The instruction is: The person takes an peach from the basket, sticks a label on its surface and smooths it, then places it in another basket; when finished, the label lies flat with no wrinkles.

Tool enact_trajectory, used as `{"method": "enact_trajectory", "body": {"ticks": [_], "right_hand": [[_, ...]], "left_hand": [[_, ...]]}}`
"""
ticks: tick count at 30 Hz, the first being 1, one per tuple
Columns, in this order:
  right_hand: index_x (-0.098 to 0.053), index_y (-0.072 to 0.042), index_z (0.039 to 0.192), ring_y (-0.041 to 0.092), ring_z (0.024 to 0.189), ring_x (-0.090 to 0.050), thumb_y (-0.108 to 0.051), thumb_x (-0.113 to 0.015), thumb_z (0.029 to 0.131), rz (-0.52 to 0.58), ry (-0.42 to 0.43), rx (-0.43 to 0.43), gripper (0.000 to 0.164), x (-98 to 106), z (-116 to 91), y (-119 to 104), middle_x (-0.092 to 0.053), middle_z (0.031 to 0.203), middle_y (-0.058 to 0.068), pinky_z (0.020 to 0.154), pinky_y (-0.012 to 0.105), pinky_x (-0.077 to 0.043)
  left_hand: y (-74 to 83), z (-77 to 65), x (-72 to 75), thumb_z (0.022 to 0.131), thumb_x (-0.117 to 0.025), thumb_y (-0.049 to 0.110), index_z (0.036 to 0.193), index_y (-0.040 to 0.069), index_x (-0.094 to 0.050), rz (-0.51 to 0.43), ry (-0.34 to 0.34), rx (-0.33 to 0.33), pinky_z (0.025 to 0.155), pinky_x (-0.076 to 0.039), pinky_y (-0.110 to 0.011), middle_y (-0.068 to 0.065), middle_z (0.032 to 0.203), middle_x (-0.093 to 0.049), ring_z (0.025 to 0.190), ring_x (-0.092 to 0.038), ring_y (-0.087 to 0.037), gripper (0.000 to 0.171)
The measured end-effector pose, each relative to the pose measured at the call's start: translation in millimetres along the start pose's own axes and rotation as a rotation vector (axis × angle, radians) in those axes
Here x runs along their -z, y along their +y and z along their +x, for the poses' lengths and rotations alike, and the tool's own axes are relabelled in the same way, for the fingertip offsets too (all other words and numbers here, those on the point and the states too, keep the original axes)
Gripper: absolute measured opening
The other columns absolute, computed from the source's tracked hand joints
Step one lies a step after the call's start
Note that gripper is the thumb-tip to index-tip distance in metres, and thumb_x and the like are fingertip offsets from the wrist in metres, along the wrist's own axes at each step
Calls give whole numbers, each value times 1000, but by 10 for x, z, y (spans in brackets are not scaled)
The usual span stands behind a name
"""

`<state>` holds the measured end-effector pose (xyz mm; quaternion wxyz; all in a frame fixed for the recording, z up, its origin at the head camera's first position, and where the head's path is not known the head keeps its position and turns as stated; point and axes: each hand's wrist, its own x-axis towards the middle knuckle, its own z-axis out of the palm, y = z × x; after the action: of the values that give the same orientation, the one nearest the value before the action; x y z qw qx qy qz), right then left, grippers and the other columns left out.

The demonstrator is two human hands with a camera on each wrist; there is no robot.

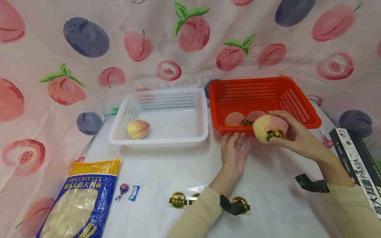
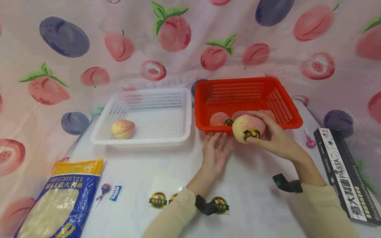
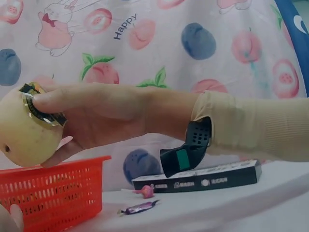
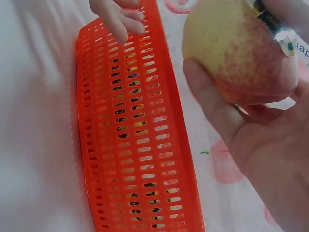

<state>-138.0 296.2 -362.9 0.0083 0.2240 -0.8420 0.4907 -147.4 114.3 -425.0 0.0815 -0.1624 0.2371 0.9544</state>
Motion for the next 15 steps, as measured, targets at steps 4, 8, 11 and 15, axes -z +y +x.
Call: {"method": "enact_trajectory", "body": {"ticks": [4,8,11,15], "right_hand": [[-26,-23,137,8,110,-40,-4,-72,70,-112,6,-59,83,-84,-25,4,-30,133,-4,77,13,-46],[-25,-30,137,4,109,-43,-16,-73,71,-164,-28,-105,83,-200,-32,-9,-35,131,-8,81,19,-45],[-25,-31,134,11,114,-42,-23,-75,69,-166,-55,-119,82,-262,-21,-26,-36,130,-10,90,39,-44],[-26,-31,130,23,120,-38,-29,-76,67,-147,-77,-133,81,-352,-26,-34,-33,130,-10,91,58,-36]], "left_hand": [[20,-6,42,82,-56,15,115,11,-41,51,-3,16,88,-45,-44,-13,114,-53,101,-55,-24,36],[34,-49,98,81,-58,25,112,15,-46,182,-55,77,83,-46,-35,-8,110,-57,93,-56,-18,34],[61,-86,148,81,-58,35,111,17,-48,310,-153,95,81,-45,-32,-2,108,-58,91,-57,-15,36],[171,-133,217,82,-56,44,116,23,-47,578,-304,35,84,-45,-33,4,115,-53,98,-55,-13,41]]}}
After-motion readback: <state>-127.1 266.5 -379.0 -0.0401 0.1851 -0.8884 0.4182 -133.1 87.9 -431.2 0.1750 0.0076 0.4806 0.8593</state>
